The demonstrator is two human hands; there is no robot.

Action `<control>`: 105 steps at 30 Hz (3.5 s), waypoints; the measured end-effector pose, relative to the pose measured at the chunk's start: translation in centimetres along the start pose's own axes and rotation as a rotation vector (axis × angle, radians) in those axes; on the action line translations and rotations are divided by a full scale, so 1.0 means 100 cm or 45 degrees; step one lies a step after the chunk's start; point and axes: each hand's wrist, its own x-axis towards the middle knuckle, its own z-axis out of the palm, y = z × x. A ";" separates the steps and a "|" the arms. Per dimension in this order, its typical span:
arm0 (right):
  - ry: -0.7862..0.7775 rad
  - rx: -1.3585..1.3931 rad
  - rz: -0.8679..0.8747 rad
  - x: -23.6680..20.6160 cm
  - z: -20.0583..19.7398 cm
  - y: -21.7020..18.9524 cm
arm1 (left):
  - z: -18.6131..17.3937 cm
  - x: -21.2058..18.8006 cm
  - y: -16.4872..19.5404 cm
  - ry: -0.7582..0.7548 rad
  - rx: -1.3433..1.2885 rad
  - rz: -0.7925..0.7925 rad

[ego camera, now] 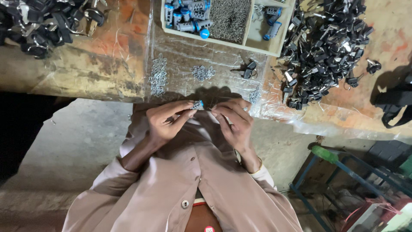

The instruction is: The person sits at a workbench assembling small padlock components. They hold a lock body, insert small metal pins and springs into it by hand, press the parts into place, and place the assembled lock into a compartmented tray with other finished locks.

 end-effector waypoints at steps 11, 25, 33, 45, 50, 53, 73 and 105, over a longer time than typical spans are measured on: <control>0.022 0.326 0.447 0.015 0.021 -0.018 | -0.003 0.001 0.003 -0.048 0.212 0.109; -0.073 -0.717 0.070 0.034 0.003 -0.014 | -0.003 0.003 0.003 -0.015 0.161 0.094; -0.077 -0.471 -0.166 0.002 -0.013 -0.002 | -0.003 0.001 0.000 -0.011 0.035 0.034; 0.083 0.056 -0.019 0.003 0.016 -0.009 | -0.002 0.004 0.005 -0.009 0.091 0.000; 0.138 0.117 0.037 0.011 0.025 -0.016 | -0.002 0.003 0.004 -0.020 0.093 -0.021; 0.202 0.114 0.014 0.014 0.030 -0.018 | -0.002 0.003 0.003 -0.013 0.124 0.010; -0.222 -0.574 -0.176 0.055 0.048 -0.043 | -0.048 -0.018 0.010 0.375 0.017 -0.024; 0.001 -0.047 -0.024 0.033 0.045 -0.039 | -0.029 -0.005 0.004 0.093 0.302 0.116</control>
